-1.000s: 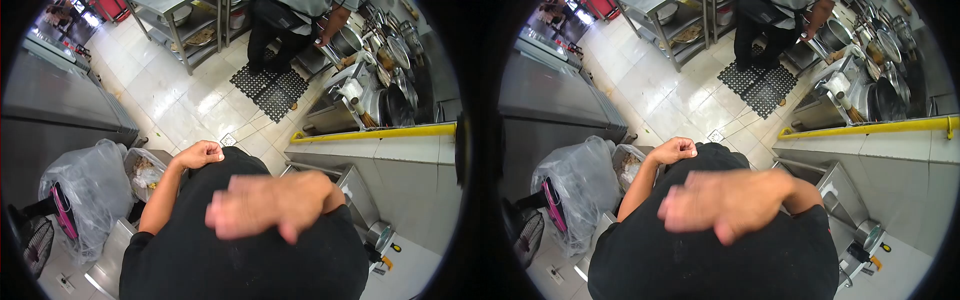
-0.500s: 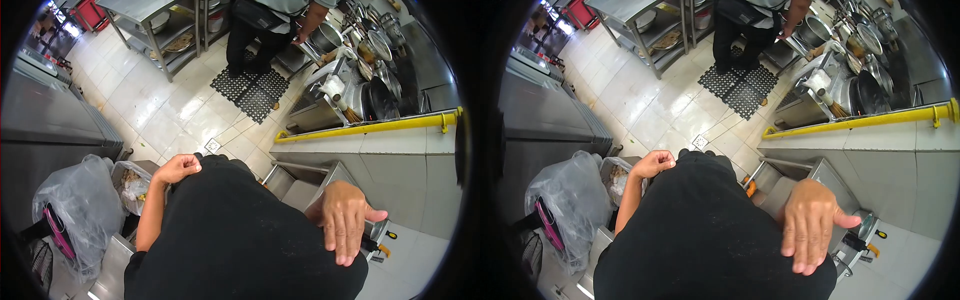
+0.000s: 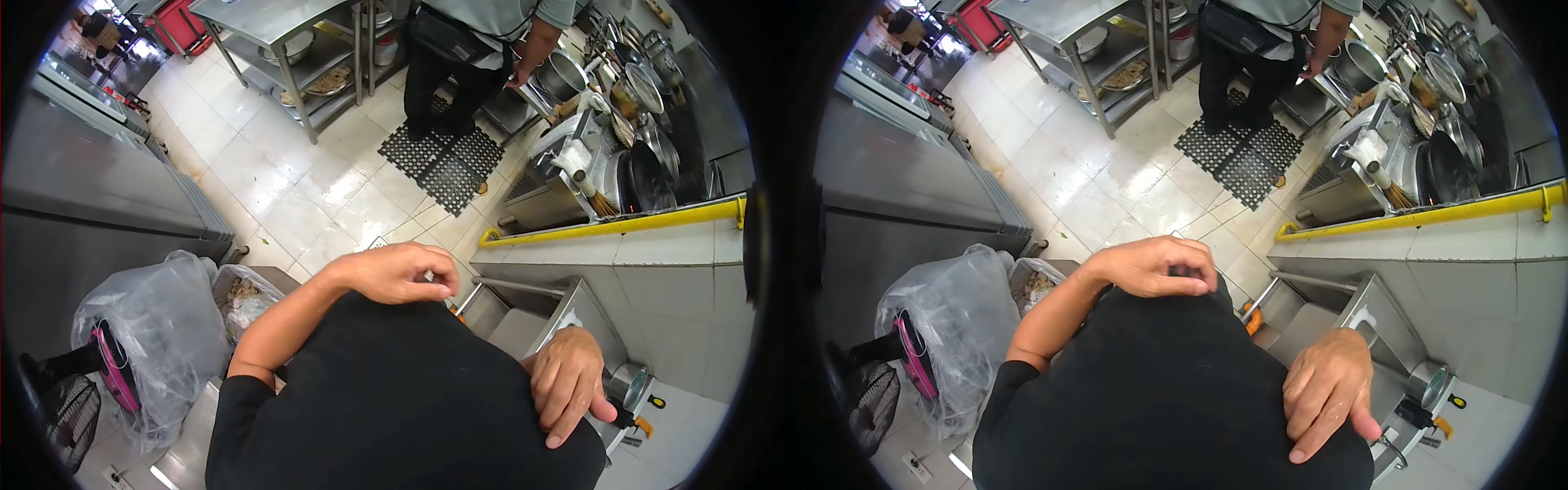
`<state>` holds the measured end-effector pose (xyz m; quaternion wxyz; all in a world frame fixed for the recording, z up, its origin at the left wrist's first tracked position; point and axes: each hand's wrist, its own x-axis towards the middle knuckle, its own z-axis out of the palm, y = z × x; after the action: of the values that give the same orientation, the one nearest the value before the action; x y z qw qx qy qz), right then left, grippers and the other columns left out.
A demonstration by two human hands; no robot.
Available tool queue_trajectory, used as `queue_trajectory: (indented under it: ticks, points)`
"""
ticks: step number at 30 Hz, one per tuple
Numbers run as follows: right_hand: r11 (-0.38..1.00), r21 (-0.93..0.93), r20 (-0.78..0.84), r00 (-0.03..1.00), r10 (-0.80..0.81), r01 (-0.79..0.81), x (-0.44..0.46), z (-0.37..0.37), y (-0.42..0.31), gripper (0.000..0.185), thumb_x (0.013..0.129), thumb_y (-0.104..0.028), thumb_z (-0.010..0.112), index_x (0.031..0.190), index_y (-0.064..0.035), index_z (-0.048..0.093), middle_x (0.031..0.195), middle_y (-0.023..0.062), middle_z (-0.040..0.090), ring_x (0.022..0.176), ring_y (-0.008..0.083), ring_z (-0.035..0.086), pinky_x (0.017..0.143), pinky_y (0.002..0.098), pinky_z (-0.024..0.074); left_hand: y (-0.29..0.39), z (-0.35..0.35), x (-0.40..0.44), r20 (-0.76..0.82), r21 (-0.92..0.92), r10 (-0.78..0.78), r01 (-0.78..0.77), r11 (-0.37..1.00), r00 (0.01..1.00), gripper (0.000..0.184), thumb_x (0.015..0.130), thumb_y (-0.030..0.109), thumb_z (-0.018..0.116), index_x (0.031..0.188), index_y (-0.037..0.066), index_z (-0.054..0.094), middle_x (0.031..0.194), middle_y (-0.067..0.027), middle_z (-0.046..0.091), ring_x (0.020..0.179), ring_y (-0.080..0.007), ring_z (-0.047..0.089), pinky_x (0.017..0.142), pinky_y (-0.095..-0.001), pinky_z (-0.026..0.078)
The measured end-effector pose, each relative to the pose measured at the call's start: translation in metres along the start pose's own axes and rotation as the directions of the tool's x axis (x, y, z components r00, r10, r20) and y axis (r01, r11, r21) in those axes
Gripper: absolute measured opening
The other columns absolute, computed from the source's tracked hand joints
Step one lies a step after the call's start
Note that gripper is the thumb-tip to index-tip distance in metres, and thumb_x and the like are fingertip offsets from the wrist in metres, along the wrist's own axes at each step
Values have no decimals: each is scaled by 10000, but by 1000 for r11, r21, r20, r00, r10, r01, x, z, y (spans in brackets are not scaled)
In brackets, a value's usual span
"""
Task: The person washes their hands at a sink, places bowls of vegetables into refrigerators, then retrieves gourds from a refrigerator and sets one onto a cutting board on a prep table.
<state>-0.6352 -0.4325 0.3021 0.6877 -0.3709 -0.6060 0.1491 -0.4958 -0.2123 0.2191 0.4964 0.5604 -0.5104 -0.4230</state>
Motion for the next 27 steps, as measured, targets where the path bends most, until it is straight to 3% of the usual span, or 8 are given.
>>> queue_trajectory:
  ticks: [5, 11, 16, 19, 20, 23, 25, 27]
  points:
    - [995, -13, 86, 991, 99, -98, 11, 4, 3, 648, 930, -543, 389, 920, 47, 656, 720, 90, 537, 550, 175, 479, 436, 256, 384, 11, 8, 1, 106, 32, 21, -24, 999, 994, 207, 952, 207, 510, 1009, 42, 621, 959, -65, 602, 866, -168, 579, 737, -291, 472]
    - [997, -82, 166, 986, 24, -11, -2, 0, 10, 593, 920, -523, 447, 831, 31, 639, 624, 52, 425, 497, 183, 423, 404, 295, 326, 42, -1, -6, -121, 30, 190, -187, 982, 974, 328, 995, 220, 404, 1038, -35, 606, 1010, -131, 620, 929, -235, 595, 830, -328, 465]
    - [996, 10, -191, 978, -88, 91, -62, -16, 20, 613, 900, -555, 475, 749, 9, 662, 563, 44, 516, 452, 150, 420, 385, 298, 298, 77, -4, 5, -124, -5, 415, -419, 908, 901, 421, 982, 268, 402, 1140, -89, 559, 1119, -209, 595, 1034, -292, 585, 915, -379, 433]
    - [999, -38, -619, 784, -48, 32, -88, -10, 37, 583, 928, -503, 481, 699, 1, 663, 494, 0, 489, 461, 101, 407, 398, 256, 282, 98, 7, 19, -63, 18, 457, -457, 889, 887, 532, 969, 338, 392, 1239, -112, 476, 1148, -236, 585, 1057, -368, 575, 948, -411, 418]
    - [999, -44, -718, 696, -11, -29, -88, -8, 45, 558, 931, -476, 493, 697, 4, 655, 494, -4, 475, 461, 91, 392, 412, 241, 280, 115, 11, 28, 83, -160, 447, -431, 888, 891, 563, 966, 351, 384, 1293, -106, 412, 1222, -253, 531, 1136, -398, 514, 988, -433, 379]
    - [973, 79, -854, 488, 179, -217, -87, -10, 57, 473, 937, -399, 530, 745, 20, 636, 522, -9, 451, 465, 59, 355, 444, 213, 281, 142, 67, 64, 276, -352, 754, -667, 656, 596, 548, 989, 342, 337, 1310, -93, 425, 1345, -223, 450, 1313, -389, 349, 1115, -461, 182]
    - [946, 122, -883, 402, 242, -301, -95, -12, 68, 431, 939, -369, 539, 800, 30, 626, 535, -11, 456, 462, 55, 362, 439, 212, 277, 146, 94, 65, 606, -258, 732, -793, 552, 312, 594, 989, 362, 272, 1430, -33, 225, 1515, -203, 163, 1424, -334, 83, 1128, -488, 128]
    - [890, 187, -901, 288, 324, -416, -93, -9, 66, 402, 938, -351, 545, 845, 34, 614, 536, -14, 457, 455, 58, 368, 432, 207, 281, 140, 92, 64, 644, -391, 672, -598, 700, 365, 554, 982, 397, 389, 1447, 107, 305, 1502, -158, 246, 1421, -289, 127, 1139, -488, 99]
